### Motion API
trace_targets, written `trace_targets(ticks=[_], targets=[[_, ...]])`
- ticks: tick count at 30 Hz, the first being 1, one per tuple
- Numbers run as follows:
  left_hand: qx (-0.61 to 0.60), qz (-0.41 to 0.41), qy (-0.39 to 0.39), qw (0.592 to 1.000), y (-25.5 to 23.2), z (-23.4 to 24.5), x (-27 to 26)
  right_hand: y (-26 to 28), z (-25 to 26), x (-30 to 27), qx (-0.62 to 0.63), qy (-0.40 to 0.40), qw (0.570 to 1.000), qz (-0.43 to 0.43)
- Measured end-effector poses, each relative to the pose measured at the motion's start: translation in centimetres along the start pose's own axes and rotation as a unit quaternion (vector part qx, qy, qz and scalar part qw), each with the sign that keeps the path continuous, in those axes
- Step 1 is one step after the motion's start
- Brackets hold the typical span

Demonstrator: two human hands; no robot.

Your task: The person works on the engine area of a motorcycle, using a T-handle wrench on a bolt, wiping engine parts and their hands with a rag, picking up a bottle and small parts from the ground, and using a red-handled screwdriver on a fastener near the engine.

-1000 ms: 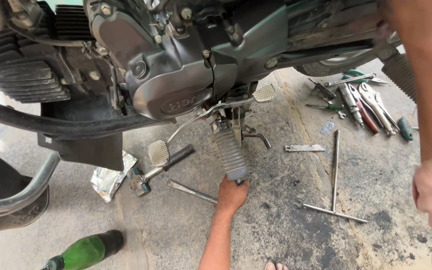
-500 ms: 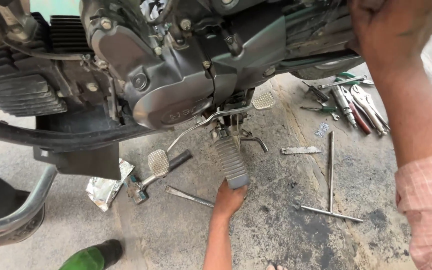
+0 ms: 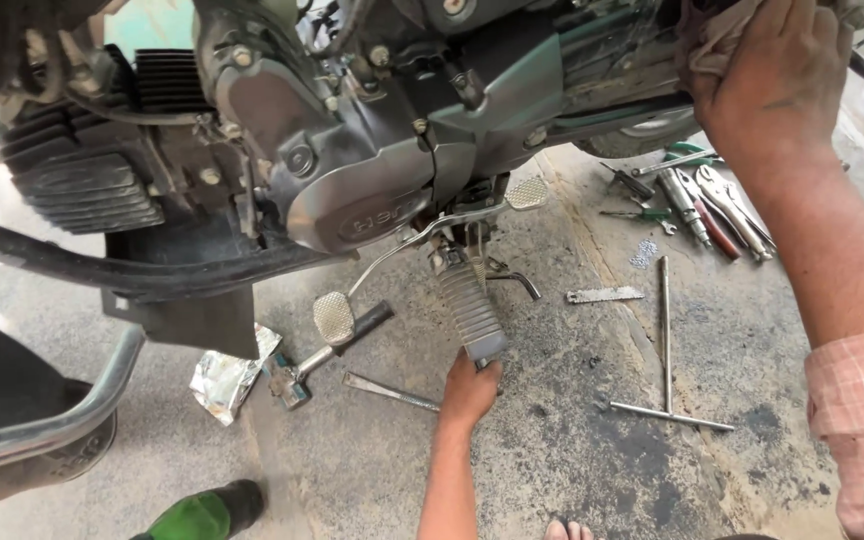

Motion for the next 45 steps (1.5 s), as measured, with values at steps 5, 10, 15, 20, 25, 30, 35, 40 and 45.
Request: trace_targets(ticks=[5,10,15,20,25,30,35,40,45], targets=[[-0.005,0.009,-0.004,1.0,-0.7,0.6,-0.8,1.8,1.8,-1.5,-0.016,0.026,0.999,-0.02],[-0.001,0.027,-0.031,0.999,-1.2,0.8,-1.2,7.4,-1.3,-14.6,0.38,0.294,0.806,-0.345],[0.005,0.024,-0.047,0.999,-1.5,0.7,-1.3,18.5,-0.6,-25.3,0.658,0.281,0.491,-0.497],[0.006,0.03,-0.047,0.998,-2.5,0.3,-2.0,18.9,1.7,-21.5,0.812,0.155,0.26,-0.498],[0.004,0.079,-0.053,0.995,-3.0,0.3,-1.8,17.3,-1.9,-19.4,0.785,0.122,0.459,-0.399],[-0.002,0.063,-0.065,0.996,-2.4,0.1,-1.5,21.5,3.1,-14.7,0.963,0.111,-0.039,-0.241],[0.056,0.03,-0.046,0.997,-0.5,-3.9,0.7,21.5,1.1,-22.6,0.956,0.124,0.026,-0.264],[-0.014,-0.089,0.084,0.992,-3.0,-13.8,5.0,16.4,1.6,-24.1,0.944,0.058,0.128,-0.3],[-0.148,-0.014,0.221,0.964,-15.5,-21.2,8.2,12.9,1.8,-27.4,0.839,-0.081,0.319,-0.433]])
Point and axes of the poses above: each hand's wrist, its own x-axis towards the middle knuckle, its own z-axis out of the back of the hand, y = z × x, the point moved 3 cm from there along x, towards the middle knuckle, and after that the axes turned 14 degrees about z, right-handed, at the moved point
